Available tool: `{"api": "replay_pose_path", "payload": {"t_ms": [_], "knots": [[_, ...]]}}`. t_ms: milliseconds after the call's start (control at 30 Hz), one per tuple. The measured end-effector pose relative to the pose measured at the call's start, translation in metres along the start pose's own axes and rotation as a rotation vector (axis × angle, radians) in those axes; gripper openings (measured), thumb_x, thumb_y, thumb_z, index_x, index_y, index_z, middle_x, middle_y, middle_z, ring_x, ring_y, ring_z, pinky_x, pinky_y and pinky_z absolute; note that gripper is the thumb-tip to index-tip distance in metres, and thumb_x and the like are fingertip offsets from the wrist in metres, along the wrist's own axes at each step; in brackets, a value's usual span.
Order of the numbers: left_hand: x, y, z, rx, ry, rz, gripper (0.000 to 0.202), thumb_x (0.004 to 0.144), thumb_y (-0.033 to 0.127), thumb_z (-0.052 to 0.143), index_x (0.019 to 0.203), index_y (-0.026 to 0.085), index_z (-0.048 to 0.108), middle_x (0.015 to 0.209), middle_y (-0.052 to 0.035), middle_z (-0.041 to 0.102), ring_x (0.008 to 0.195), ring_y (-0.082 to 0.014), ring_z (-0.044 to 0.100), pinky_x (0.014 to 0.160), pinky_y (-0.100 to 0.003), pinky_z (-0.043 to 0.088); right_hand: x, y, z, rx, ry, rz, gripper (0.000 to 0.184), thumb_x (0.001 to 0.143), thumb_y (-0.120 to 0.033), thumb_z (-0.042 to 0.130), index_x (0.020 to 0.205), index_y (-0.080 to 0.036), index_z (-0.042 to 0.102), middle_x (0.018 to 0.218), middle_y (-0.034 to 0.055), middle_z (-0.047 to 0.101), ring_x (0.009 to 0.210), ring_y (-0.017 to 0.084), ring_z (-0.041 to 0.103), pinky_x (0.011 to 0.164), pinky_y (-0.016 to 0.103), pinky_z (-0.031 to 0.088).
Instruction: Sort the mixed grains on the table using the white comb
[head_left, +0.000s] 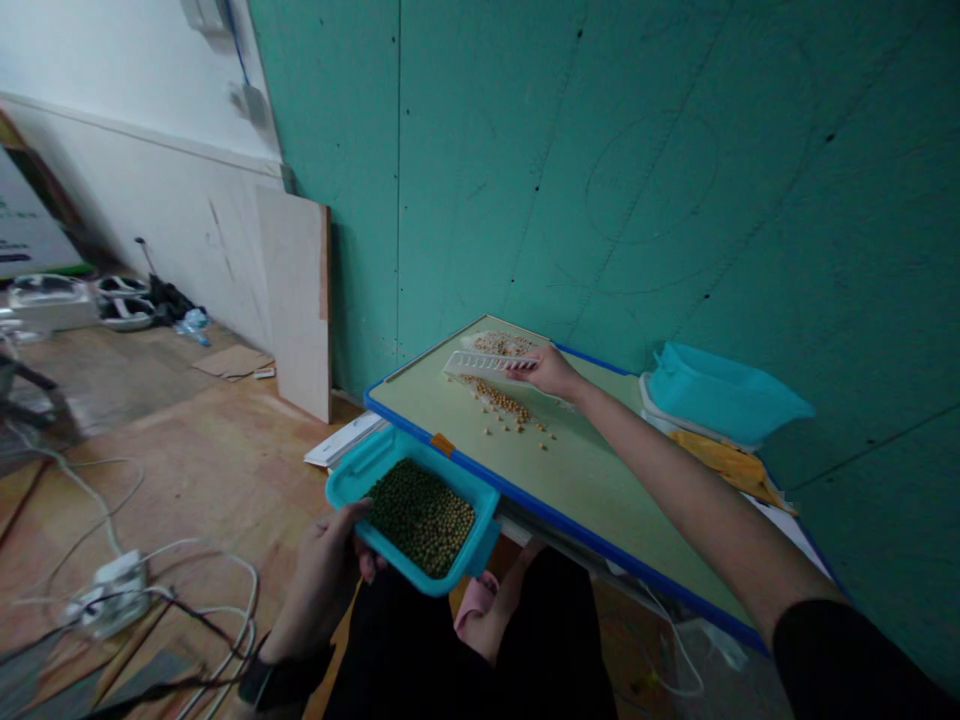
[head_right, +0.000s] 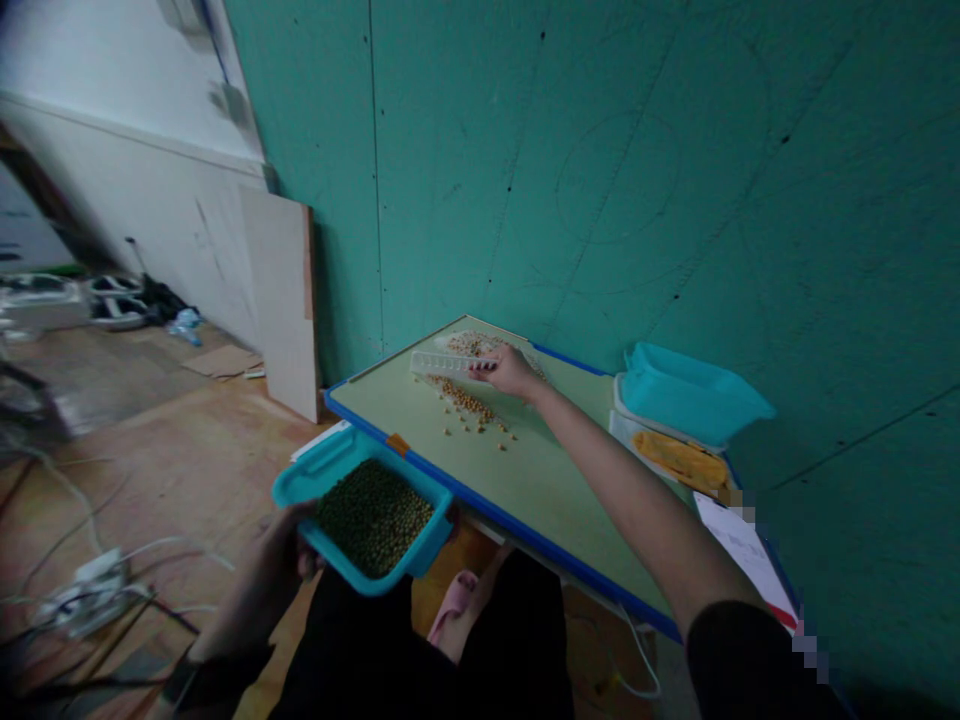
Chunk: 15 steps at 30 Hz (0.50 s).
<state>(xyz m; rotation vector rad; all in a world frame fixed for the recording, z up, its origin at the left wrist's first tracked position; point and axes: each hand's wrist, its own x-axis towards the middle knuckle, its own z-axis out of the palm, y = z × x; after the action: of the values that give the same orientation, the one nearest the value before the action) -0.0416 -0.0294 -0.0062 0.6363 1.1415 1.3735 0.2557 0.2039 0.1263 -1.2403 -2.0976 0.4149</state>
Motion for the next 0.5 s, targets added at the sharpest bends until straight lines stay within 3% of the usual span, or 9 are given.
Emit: {"api": "replay_pose_path", "payload": {"t_ms": [300,500], "knots": [[0.002,0.0,0.004,0.016,-0.061,-0.004,0.062,0.089,0.045,0.064,0.033,0.021,0.058,0.031,-0.0042,0.054,0.037,-0.0134,0.058,0.049,-0.022,0.048,-0.012,0.006,-0.007,0.144,-0.125,0.041,0.033,0.066,-0.041,0.089,0.078,-0.012,0.079,0.065,0.0022,0.072,0.063,0.018,0.064,0.062,0.029,0.053],[-0.003,-0.005,0.004,0.039,-0.069,-0.006,0.061,0.09,0.047,0.062,0.033,0.023,0.059,0.032,-0.0034,0.054,0.036,-0.0137,0.054,0.047,-0.025,0.046,-0.022,-0.007,-0.023,0.166,-0.053,0.058,0.035,0.068,-0.044,0.086,0.082,-0.013,0.08,0.075,0.0059,0.077,0.068,0.02,0.068,0.066,0.032,0.054]]}}
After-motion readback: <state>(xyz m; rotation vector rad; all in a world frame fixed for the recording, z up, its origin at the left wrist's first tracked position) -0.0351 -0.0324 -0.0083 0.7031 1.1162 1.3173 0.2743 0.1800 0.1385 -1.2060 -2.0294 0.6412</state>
